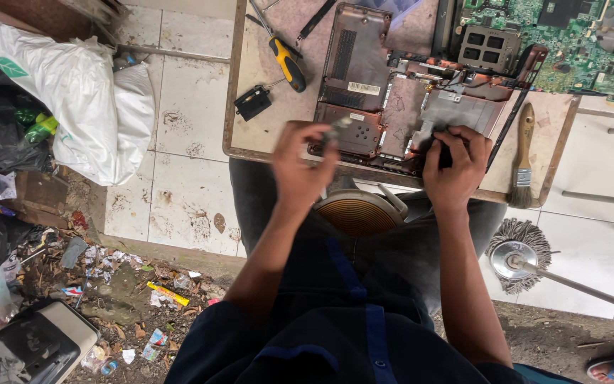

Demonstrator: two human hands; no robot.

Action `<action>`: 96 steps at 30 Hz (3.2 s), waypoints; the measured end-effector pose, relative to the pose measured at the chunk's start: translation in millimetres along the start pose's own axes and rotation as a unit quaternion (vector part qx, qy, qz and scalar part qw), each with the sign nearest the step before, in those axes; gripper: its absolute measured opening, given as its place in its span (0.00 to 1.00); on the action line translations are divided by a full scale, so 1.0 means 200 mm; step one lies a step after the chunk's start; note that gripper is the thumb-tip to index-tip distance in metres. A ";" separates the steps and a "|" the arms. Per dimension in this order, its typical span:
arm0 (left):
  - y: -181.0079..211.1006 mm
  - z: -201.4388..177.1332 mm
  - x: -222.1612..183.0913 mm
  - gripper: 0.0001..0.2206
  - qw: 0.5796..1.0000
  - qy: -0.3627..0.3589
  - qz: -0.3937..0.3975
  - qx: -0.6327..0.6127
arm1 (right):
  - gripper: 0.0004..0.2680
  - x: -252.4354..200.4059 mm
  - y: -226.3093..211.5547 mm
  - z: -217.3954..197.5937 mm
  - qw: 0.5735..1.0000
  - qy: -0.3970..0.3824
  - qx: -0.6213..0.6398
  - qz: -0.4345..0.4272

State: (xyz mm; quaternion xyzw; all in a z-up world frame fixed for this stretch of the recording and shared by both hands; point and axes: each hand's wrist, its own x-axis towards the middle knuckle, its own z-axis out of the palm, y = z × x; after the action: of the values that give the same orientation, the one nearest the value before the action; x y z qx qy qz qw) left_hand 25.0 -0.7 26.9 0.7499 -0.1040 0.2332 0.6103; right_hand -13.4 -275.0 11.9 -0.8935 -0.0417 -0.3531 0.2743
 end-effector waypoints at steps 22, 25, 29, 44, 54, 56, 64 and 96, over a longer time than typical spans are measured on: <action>-0.24 1.07 0.06 0.26 0.945 -0.265 0.190 -0.022 | 0.02 -0.02 0.06 -0.02 0.998 0.050 0.016 0.028; -0.25 1.09 0.04 0.24 0.948 -0.234 0.214 -0.012 | 0.06 0.01 0.08 -0.08 0.991 0.067 0.059 0.095; -0.21 1.04 0.04 0.26 0.949 -0.250 0.193 -0.025 | 0.11 0.08 0.12 -0.13 0.972 0.055 0.147 0.174; -0.15 1.00 0.06 0.20 0.946 -0.268 0.173 -0.057 | 0.23 0.31 0.30 -0.23 0.987 -0.152 0.000 0.059; -0.15 1.00 0.07 0.21 0.945 -0.268 0.185 -0.034 | 0.24 0.50 0.61 -0.33 0.987 -0.147 -0.054 0.016; -0.16 1.01 0.06 0.20 0.944 -0.271 0.186 -0.037 | 0.24 0.54 0.63 -0.30 0.986 -0.157 -0.053 0.007; -0.15 1.00 0.07 0.15 0.941 -0.269 0.202 -0.034 | 0.25 0.57 0.71 -0.28 0.977 -0.202 -0.056 0.048; -0.12 0.99 0.08 0.10 0.946 -0.230 0.224 -0.035 | 0.20 0.35 0.47 -0.11 0.974 0.002 -0.219 0.062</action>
State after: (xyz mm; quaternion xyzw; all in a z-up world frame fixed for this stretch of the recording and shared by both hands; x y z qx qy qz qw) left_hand 93.8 -183.5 -15.7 0.7186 -0.4150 0.1812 0.5278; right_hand 51.6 -375.3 27.8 -0.9320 0.0921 -0.3378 0.0937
